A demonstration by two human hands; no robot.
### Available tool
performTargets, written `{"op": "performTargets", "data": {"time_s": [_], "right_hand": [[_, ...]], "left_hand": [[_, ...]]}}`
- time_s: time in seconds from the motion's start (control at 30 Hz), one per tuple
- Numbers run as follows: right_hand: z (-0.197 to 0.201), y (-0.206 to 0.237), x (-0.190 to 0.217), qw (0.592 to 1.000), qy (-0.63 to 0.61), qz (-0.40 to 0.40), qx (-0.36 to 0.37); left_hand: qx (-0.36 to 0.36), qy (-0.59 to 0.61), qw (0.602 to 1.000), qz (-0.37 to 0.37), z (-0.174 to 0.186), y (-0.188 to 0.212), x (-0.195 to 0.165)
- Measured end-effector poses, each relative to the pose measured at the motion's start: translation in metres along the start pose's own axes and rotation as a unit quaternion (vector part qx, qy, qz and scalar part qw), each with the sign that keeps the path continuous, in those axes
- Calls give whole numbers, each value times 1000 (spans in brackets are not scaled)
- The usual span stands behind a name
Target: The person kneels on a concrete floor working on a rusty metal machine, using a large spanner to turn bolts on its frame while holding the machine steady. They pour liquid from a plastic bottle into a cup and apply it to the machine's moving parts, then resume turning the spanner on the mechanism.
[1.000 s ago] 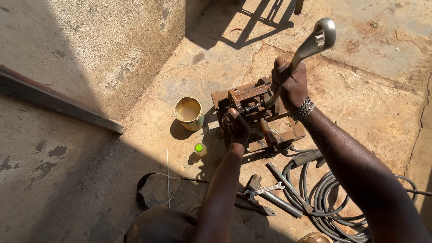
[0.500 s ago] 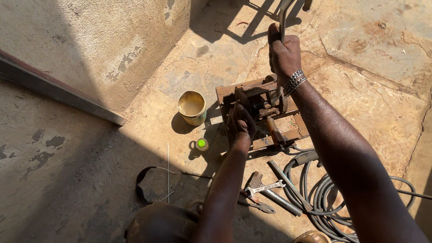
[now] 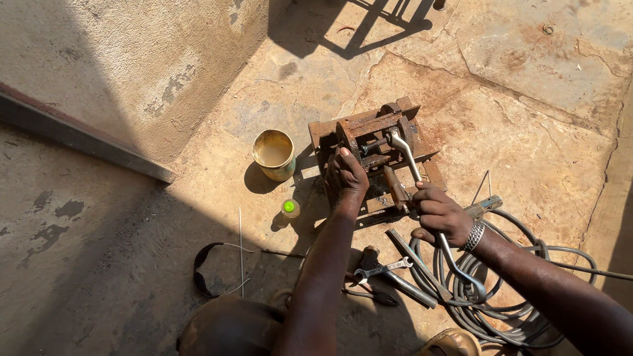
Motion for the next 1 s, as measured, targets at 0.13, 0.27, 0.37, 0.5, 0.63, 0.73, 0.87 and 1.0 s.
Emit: {"op": "performTargets", "data": {"time_s": [0.13,0.27,0.37,0.5,0.63,0.73,0.87,1.0], "right_hand": [[-79,51,5,954,154,99,238],[-80,57,23,951,121,152,240],[-29,30,48,985,45,105,131],[49,-45,25,979,-80,25,-186],[102,-92,-41,917,-230,-97,-312],[110,-120,-83,858,-353,-155,-340],[96,-138,-113,838,-376,-261,-297],[68,-155,-131,835,-394,-291,-252]], "left_hand": [[14,-29,998,47,-11,-5,16],[-49,-39,996,-68,-1,-3,0],[-26,-22,999,-34,-4,1,10],[-19,-2,1000,-11,-12,0,18],[-48,14,998,-24,-11,-6,15],[-36,43,998,-25,-9,-5,13],[-26,49,998,-16,-4,5,14],[-18,-21,1000,-2,-15,1,19]]}}
Point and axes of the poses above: each hand's wrist, its own y-axis away from the middle knuckle, its own z-axis out of the back of the hand, x = y × z, the point moved 9 cm from there along -y, towards the middle knuckle, and after that the axes turned 8 degrees about y, right-handed, at the moved point
